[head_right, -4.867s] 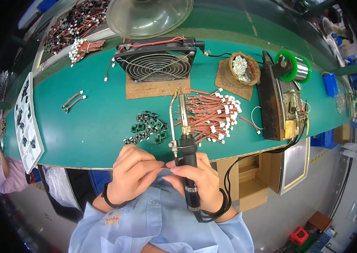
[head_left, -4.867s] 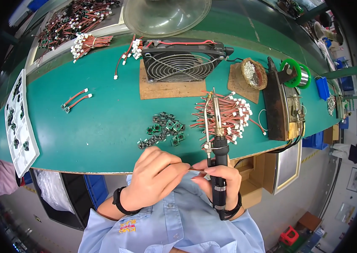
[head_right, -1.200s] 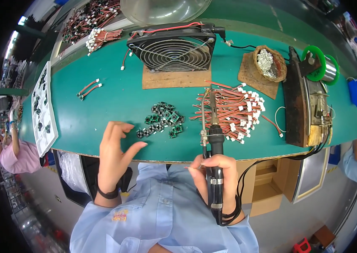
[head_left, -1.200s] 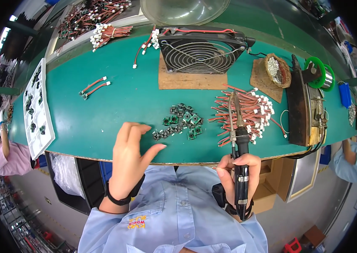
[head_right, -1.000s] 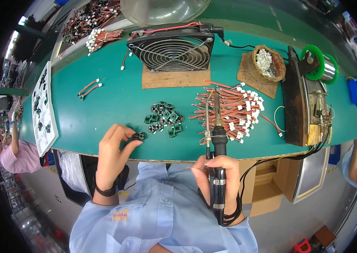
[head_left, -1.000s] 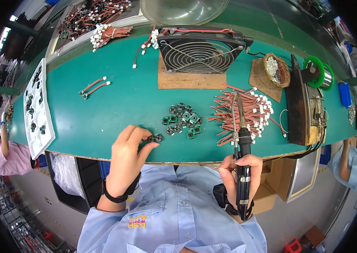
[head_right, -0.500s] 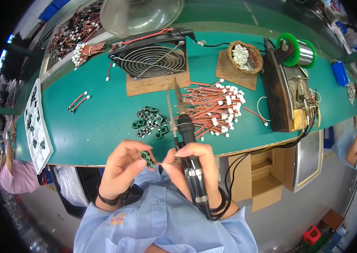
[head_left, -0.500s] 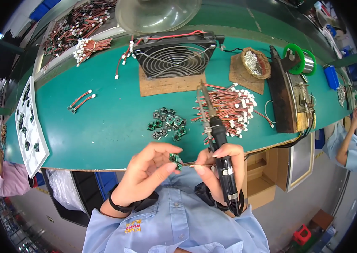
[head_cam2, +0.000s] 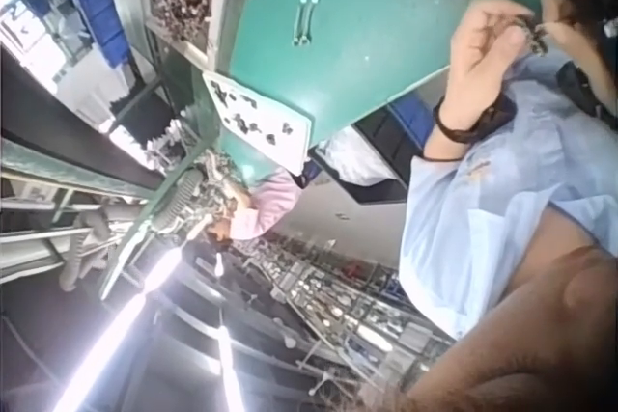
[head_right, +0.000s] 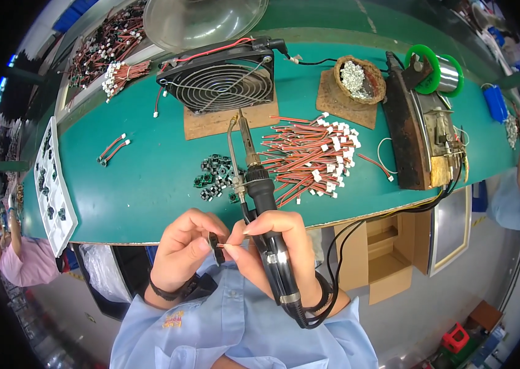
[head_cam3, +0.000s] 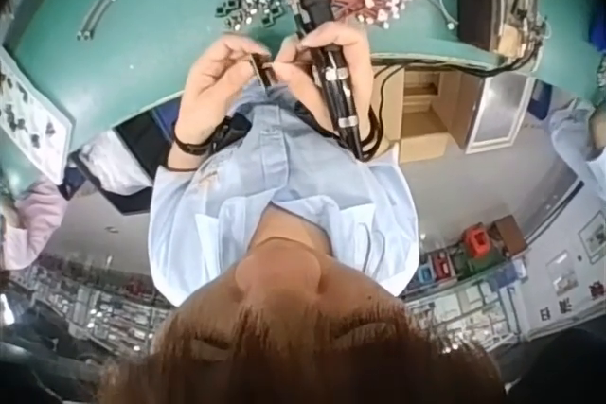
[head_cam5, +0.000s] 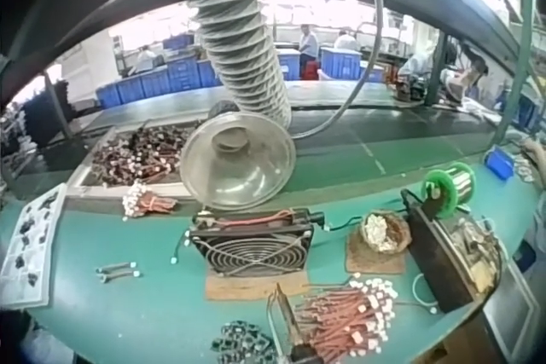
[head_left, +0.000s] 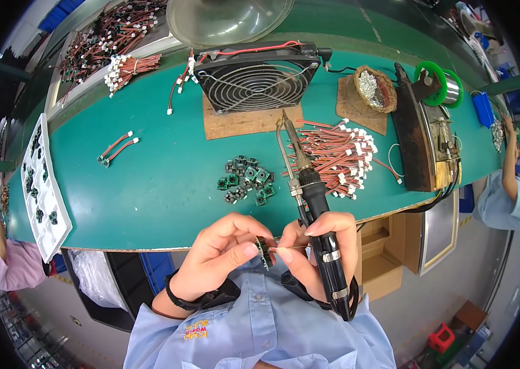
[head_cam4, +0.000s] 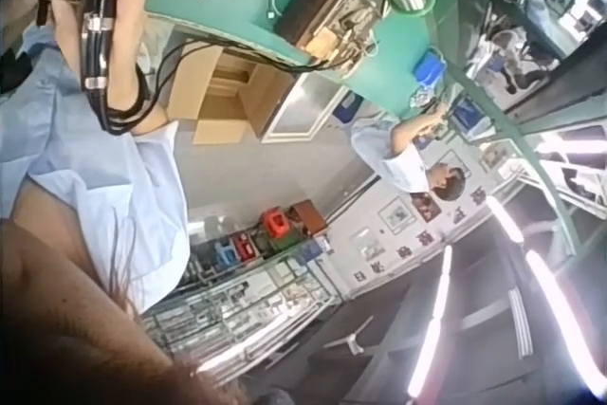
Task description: Soldering wires and small components onto printed circuit boards at an assembly line workstation.
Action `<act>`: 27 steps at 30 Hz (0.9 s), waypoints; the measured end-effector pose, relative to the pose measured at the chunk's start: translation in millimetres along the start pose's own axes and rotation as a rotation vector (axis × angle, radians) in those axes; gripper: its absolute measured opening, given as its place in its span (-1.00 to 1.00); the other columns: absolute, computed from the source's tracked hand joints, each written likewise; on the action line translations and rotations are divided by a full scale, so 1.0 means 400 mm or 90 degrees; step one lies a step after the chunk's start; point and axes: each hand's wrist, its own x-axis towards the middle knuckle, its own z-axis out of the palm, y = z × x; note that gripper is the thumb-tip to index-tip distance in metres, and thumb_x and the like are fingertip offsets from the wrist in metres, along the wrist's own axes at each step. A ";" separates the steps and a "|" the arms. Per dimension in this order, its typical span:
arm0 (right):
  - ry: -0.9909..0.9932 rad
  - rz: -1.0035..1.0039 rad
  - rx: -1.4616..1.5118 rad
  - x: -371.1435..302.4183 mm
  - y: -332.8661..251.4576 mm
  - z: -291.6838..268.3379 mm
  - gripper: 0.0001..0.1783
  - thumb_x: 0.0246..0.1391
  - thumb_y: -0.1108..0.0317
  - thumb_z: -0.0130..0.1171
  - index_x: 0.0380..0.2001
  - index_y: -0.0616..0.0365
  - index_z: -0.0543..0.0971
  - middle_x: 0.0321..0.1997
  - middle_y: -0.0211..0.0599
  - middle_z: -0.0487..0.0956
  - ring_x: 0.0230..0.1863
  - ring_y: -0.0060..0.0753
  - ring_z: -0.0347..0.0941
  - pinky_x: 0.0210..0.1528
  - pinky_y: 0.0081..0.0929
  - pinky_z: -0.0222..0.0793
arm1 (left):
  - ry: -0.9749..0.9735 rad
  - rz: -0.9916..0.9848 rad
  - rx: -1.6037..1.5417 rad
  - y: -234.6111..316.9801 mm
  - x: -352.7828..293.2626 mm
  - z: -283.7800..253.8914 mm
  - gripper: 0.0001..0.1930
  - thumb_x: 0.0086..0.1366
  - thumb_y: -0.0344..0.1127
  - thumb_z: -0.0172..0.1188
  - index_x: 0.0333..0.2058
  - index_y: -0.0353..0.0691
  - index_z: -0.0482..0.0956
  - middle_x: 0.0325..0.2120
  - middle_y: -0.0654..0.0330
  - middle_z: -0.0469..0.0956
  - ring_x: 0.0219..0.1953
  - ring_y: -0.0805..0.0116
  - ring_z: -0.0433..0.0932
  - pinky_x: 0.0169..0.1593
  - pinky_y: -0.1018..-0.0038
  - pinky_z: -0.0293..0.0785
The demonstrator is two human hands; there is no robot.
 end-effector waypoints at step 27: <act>-0.012 -0.110 -0.150 -0.004 -0.016 0.011 -0.52 -0.10 0.63 0.24 -0.18 0.14 0.21 -0.37 -0.10 0.52 -0.49 -0.59 0.47 -0.56 -0.70 0.34 | -0.028 0.019 -0.063 -0.005 0.011 -0.005 -0.78 0.29 -0.34 0.05 -0.16 -0.34 0.40 -0.22 0.13 0.43 -0.15 0.38 0.38 -0.05 0.45 0.27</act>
